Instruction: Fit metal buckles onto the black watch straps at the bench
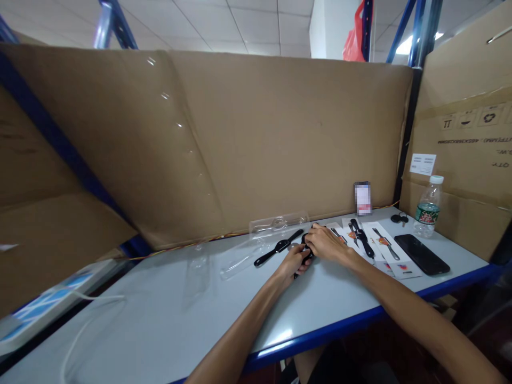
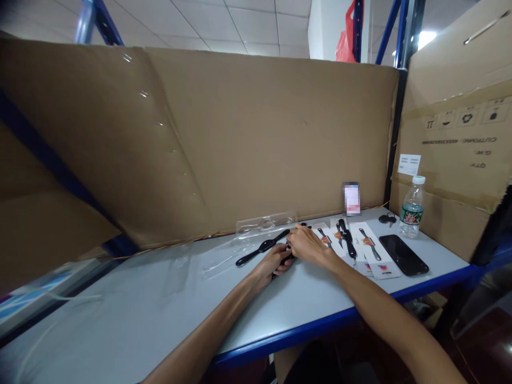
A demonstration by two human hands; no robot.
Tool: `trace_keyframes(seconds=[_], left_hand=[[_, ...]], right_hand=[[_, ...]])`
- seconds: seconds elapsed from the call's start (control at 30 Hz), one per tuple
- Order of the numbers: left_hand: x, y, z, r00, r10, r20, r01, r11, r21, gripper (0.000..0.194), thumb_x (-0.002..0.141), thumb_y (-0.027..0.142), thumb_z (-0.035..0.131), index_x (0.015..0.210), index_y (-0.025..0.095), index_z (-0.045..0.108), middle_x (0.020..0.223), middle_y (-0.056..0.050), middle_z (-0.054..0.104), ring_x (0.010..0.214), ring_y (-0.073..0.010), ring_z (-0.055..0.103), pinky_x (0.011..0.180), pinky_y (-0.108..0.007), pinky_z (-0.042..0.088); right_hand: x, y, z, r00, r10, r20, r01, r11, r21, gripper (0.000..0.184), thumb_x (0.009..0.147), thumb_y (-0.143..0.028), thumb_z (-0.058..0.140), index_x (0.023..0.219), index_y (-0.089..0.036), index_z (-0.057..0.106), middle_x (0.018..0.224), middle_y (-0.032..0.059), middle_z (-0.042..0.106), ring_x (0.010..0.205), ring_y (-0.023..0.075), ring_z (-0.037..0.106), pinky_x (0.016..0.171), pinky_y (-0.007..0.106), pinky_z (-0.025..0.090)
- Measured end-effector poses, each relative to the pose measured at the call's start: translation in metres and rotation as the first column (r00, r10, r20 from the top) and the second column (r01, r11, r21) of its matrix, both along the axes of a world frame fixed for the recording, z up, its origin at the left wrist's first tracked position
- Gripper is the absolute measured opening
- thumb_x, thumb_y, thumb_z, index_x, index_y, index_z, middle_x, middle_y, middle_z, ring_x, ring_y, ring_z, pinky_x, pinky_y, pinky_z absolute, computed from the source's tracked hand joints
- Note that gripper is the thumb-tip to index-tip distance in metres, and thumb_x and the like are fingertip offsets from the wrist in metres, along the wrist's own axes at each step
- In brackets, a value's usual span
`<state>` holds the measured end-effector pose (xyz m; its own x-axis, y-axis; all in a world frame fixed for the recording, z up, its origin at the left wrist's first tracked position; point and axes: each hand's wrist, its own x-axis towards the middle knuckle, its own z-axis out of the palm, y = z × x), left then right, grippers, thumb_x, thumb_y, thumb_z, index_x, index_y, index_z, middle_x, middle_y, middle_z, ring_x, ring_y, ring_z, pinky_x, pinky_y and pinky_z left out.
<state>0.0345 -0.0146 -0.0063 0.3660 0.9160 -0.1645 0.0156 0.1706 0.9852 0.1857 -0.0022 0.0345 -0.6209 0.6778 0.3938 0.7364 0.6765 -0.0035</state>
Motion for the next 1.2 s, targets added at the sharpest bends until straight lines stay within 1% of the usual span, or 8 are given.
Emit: trace_keyframes(seconds=[0.33,0.5,0.63,0.73,0.87,0.93,1.1,1.2], left_hand=[[-0.007,0.006,-0.005,0.996,-0.061,0.068,0.064,0.997,-0.036,0.022,0.079,0.029,0.063,0.084,0.02,0.044,0.054,0.009,0.04,0.036,-0.0015,0.024,0.04,-0.018,0.006],[-0.006,0.006,-0.004,0.995,-0.073,0.072,0.077,0.996,-0.044,0.021,0.08,0.028,0.062,0.082,0.02,0.043,0.054,0.009,0.04,0.036,-0.0011,0.024,0.04,-0.017,0.005],[-0.005,0.005,-0.002,0.996,-0.082,0.037,0.084,0.995,-0.053,0.02,0.079,0.028,0.061,0.085,0.02,0.044,0.054,0.009,0.039,0.036,-0.0014,0.023,0.039,-0.017,0.005],[-0.006,0.005,-0.001,0.996,-0.077,0.037,0.079,0.994,-0.072,0.018,0.08,0.026,0.059,0.089,0.02,0.044,0.053,0.01,0.039,0.036,-0.0017,0.022,0.039,-0.017,0.005],[-0.007,0.005,0.001,0.996,-0.059,0.061,0.064,0.994,-0.086,0.018,0.08,0.024,0.058,0.087,0.021,0.042,0.054,0.01,0.038,0.036,-0.0015,0.022,0.04,-0.017,0.006],[-0.008,0.006,0.001,0.996,-0.063,0.058,0.068,0.993,-0.091,0.018,0.08,0.023,0.058,0.085,0.021,0.041,0.054,0.01,0.038,0.036,-0.0014,0.022,0.04,-0.017,0.005],[-0.01,0.008,0.0,0.995,-0.086,0.059,0.091,0.991,-0.1,0.018,0.079,0.024,0.059,0.085,0.02,0.043,0.054,0.009,0.039,0.036,-0.0013,0.023,0.04,-0.017,0.005],[-0.011,0.009,-0.001,0.991,-0.101,0.091,0.111,0.988,-0.109,0.021,0.078,0.026,0.061,0.086,0.021,0.042,0.055,0.009,0.039,0.036,-0.0013,0.023,0.04,-0.017,0.004]], right_hand=[[0.006,0.011,-0.005,0.991,0.133,-0.027,-0.133,0.991,0.003,0.026,0.089,-0.006,0.052,0.079,-0.015,0.073,0.084,0.0077,0.071,0.085,0.0198,0.059,0.079,0.027,0.041],[0.0,0.006,-0.007,0.994,0.007,-0.113,-0.011,0.999,-0.03,0.019,0.085,-0.007,0.056,0.087,-0.015,0.073,0.089,0.0108,0.073,0.09,0.0216,0.063,0.078,0.028,0.043],[-0.008,0.006,-0.008,0.953,-0.156,-0.259,0.101,0.972,-0.213,0.022,0.079,-0.006,0.059,0.088,-0.016,0.076,0.083,0.0073,0.076,0.078,0.0184,0.067,0.07,0.024,0.043],[-0.008,0.008,-0.006,0.913,-0.203,-0.354,0.087,0.944,-0.317,0.02,0.078,-0.006,0.061,0.083,-0.015,0.078,0.077,0.0051,0.076,0.072,0.0156,0.067,0.066,0.022,0.043],[0.002,0.013,-0.001,0.905,-0.129,-0.406,-0.063,0.902,-0.427,0.019,0.077,-0.008,0.065,0.088,-0.014,0.08,0.078,0.0041,0.077,0.073,0.0149,0.068,0.064,0.02,0.044],[0.007,0.015,0.0,0.919,-0.07,-0.389,-0.118,0.891,-0.439,0.02,0.076,-0.007,0.066,0.088,-0.015,0.08,0.079,0.0028,0.077,0.074,0.0148,0.068,0.066,0.02,0.044],[0.01,0.016,-0.002,0.938,0.019,-0.346,-0.148,0.924,-0.351,0.023,0.076,-0.003,0.065,0.085,-0.017,0.08,0.079,0.0021,0.077,0.073,0.0137,0.066,0.068,0.021,0.043],[0.01,0.018,-0.004,0.919,-0.015,-0.393,-0.136,0.925,-0.355,0.021,0.079,-0.007,0.066,0.092,-0.016,0.079,0.074,0.0017,0.075,0.068,0.0129,0.064,0.065,0.021,0.042]])
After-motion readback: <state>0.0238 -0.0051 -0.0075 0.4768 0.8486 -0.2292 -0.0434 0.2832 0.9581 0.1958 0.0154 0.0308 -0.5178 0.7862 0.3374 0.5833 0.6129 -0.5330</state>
